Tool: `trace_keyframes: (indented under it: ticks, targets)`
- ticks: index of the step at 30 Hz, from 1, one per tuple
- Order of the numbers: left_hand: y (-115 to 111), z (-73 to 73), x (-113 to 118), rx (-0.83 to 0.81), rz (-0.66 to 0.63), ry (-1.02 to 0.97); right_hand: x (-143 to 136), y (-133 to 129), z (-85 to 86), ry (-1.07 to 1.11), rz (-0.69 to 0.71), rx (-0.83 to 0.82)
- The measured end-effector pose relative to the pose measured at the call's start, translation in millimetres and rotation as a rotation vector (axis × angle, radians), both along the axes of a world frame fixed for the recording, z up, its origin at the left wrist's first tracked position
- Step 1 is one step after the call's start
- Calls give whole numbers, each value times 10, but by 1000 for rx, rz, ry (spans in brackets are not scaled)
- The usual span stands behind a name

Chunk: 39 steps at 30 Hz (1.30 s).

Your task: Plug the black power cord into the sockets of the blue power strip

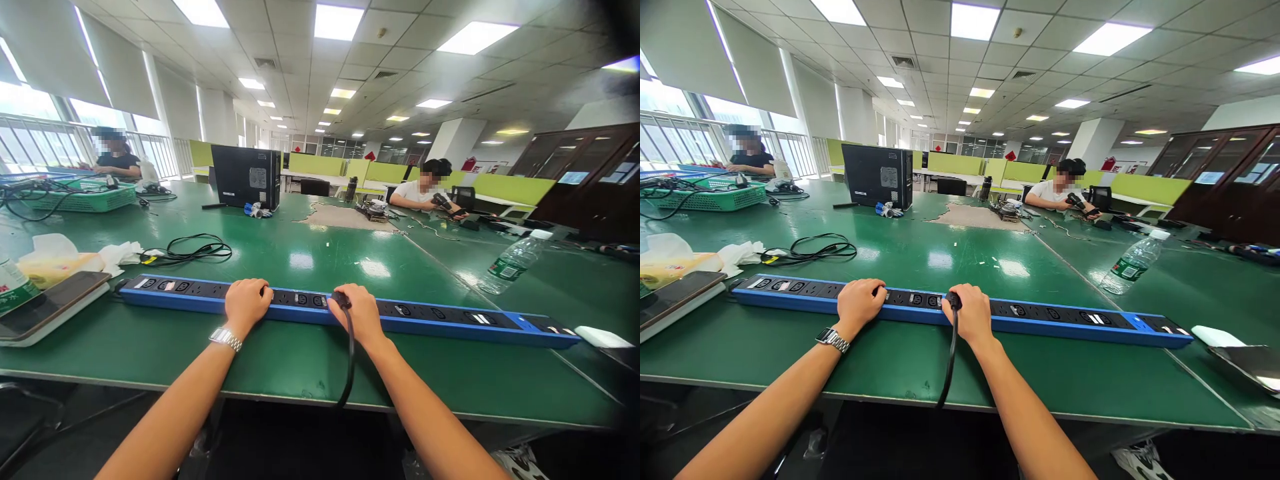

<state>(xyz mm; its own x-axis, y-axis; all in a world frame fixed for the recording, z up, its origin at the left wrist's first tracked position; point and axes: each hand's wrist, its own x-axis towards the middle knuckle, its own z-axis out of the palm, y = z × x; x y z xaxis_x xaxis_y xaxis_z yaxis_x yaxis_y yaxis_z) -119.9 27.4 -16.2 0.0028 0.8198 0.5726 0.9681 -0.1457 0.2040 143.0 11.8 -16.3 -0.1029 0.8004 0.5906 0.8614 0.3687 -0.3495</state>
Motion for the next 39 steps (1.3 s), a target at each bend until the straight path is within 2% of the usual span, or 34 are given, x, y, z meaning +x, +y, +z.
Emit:
trace_keyframes:
  ticks: [6,10,14,16,19,23,28,39]
  targets:
    - [-6,9,3,0,4,-2,-12,-32,-56,33,17,-5]
    - [-12,12,2,-1,3,-6,-9,-20,-50,218,45,80]
    - [-8,10,-2,4,2,-10,254,23,-6,561,-98,223]
    - [-5,11,-3,2,-1,-9,506,25,-18,644,-154,167]
    - [-4,16,-2,-6,2,-12,905,-14,-84,570,-226,29]
    - [-5,16,3,-8,9,-19,1172,-86,-141,360,-209,30]
    - [-4,8,1,-6,2,-19,1128,-78,-101,208,-86,66]
    - [3,18,3,-15,4,-27,1108,-83,-127,167,-113,25]
